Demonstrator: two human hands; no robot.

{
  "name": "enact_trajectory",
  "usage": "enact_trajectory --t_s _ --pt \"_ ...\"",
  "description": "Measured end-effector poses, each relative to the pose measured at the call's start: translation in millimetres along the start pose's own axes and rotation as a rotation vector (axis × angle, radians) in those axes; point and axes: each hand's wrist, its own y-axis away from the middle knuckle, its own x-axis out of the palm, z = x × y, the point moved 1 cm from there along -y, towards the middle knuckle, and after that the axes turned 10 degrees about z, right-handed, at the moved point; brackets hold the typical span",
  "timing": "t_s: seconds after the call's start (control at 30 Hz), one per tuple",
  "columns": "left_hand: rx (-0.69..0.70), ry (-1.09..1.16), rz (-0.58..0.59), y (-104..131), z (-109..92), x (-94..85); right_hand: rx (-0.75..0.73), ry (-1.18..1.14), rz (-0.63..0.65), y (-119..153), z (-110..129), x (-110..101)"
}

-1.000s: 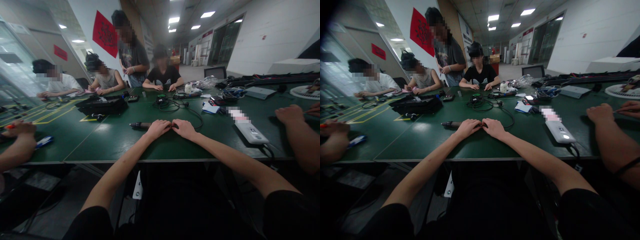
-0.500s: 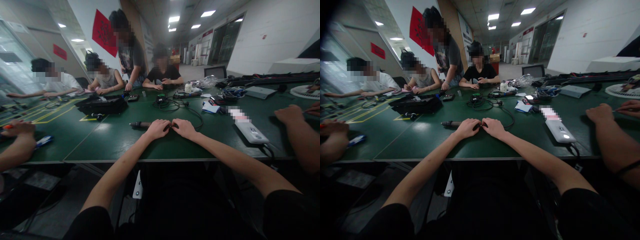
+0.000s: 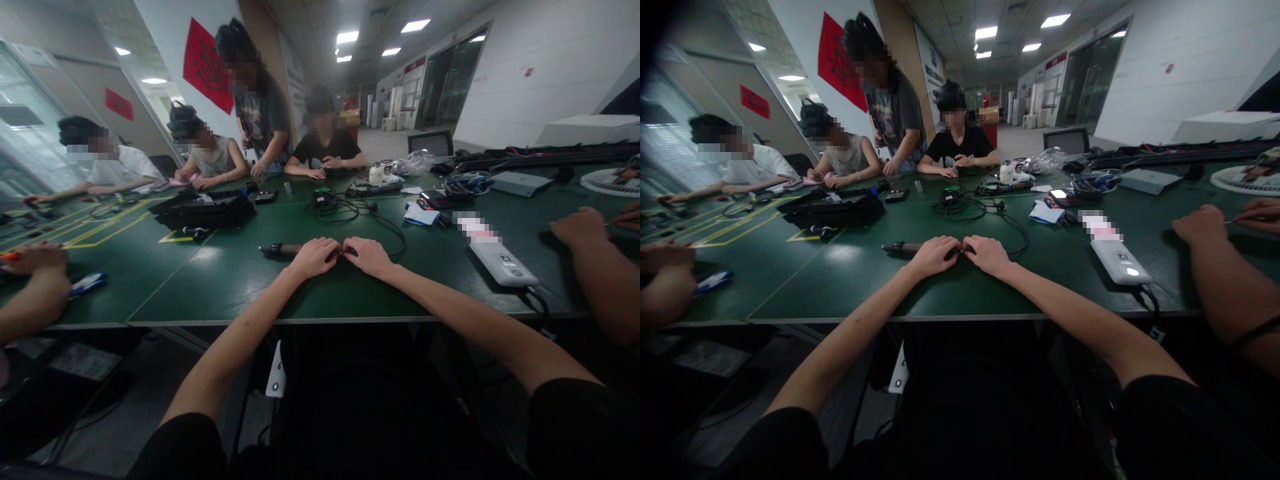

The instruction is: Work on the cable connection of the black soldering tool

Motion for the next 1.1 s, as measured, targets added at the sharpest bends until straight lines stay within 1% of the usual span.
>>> enact_trajectory --t_s 0.2,0.4,0.6,1.1 --pt "-0.005 0.003 0.002 -0.7 2.2 1.6 -0.007 -0.003 -0.003 0.3 -1.0 0.7" --pt "-0.005 0.021 0.011 0.8 -0.7 -1.5 -0.003 -0.011 -0.014 1.0 0.1 -0.7" --pt "0.018 0.021 -0.02 2.3 -2.6 -4.4 0.008 -0.018 0.001 1.6 1.8 -2.8" --pt "0.003 0.002 -0.007 0.2 1.5 -1.8 0.022 -0.008 0.009 1.5 3.1 -3.6"
